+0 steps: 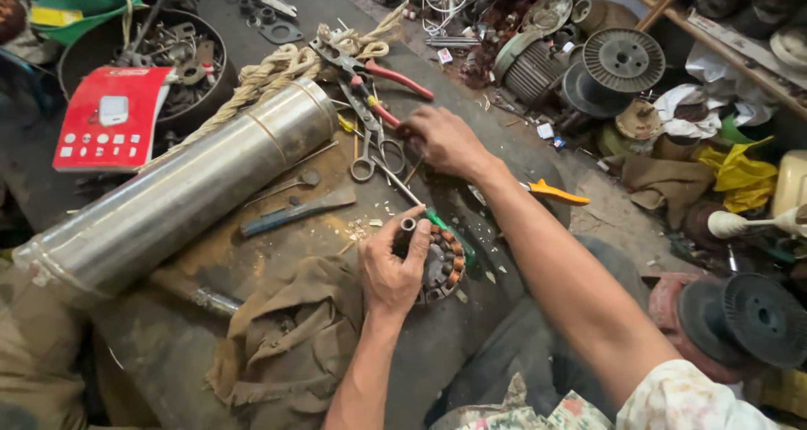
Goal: The person manipulates wires and metal components on a motor stator by hand using pliers and a screwdriver, pulling and cutting wires to prepare or repair the electrical part.
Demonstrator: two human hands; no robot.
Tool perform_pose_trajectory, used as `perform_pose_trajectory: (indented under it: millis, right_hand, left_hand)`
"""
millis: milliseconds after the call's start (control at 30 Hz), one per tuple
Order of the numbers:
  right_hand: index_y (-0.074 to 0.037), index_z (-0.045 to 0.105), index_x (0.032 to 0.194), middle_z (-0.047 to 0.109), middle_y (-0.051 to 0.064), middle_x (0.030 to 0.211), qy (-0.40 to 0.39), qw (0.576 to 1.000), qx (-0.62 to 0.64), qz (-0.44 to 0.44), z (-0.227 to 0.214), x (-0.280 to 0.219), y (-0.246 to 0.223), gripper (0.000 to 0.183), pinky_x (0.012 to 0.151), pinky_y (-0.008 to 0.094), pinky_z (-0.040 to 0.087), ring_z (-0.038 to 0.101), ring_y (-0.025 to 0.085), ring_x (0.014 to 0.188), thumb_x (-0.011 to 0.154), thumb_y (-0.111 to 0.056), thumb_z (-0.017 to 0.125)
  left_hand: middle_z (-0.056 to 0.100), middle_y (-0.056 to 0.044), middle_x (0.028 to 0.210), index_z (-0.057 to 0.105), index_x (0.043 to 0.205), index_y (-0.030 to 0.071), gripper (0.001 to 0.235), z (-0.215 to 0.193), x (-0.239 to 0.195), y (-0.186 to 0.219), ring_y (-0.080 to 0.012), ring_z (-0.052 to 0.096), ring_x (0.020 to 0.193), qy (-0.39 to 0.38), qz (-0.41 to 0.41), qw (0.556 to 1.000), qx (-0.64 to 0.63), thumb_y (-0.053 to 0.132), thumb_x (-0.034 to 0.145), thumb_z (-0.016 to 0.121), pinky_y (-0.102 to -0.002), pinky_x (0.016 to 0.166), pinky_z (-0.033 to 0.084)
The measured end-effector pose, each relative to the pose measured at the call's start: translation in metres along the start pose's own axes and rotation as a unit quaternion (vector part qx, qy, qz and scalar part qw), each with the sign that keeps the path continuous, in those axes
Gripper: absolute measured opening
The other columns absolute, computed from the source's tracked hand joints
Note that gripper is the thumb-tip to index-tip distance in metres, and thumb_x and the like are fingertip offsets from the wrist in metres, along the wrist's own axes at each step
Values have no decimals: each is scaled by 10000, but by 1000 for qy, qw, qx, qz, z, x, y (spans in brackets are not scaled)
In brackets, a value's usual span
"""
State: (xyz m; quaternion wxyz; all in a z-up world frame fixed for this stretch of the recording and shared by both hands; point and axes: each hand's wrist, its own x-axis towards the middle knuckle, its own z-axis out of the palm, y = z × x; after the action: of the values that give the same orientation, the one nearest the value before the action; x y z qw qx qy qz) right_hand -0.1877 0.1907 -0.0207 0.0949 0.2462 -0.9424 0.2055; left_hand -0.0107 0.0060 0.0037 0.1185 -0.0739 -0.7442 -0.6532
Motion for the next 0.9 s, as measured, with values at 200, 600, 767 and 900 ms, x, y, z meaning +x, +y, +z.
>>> perform_pose_trajectory:
  millis: [200,600,767,900]
  right_hand:
    - [-103,726,1121,727,128,1084,-37,989,54,130,-20,-18,-8,310,912,462,510,662,351,1042,867,-47,556]
    - [-101,465,1479,458,206,1489,-27,978,-127,160,-76,-189,-6,920,1091,553,329,424,432,1359,753,-560,794]
    - [-116,293,1574,345,253,1525,-88,958,-189,198,-83,-222,-18,1291,1115,606,282,345,489,1384,558,-689,847]
    - [-115,282,1589,401,294,1447,-101,949,-163,252,-82,-215,-31,1220,1098,552,380,411,498,1314,600,-550,849]
  left_hand:
    - [744,-84,733,757,1111,5,322,-2,1,1,-127,689,642,1,-6,1000,-10,274,940,710,-301,612,529]
    - [779,-65,833,707,1173,44,347,5,-8,-7,-174,775,755,-1,50,999,18,348,1039,610,-303,669,573]
    - [761,-65,810,702,1118,65,342,5,-8,-10,-229,770,747,-7,79,994,72,375,1054,574,-333,667,562]
    - [760,-72,834,698,1079,72,343,7,8,-10,-264,766,774,-8,137,986,99,390,1072,568,-357,653,552]
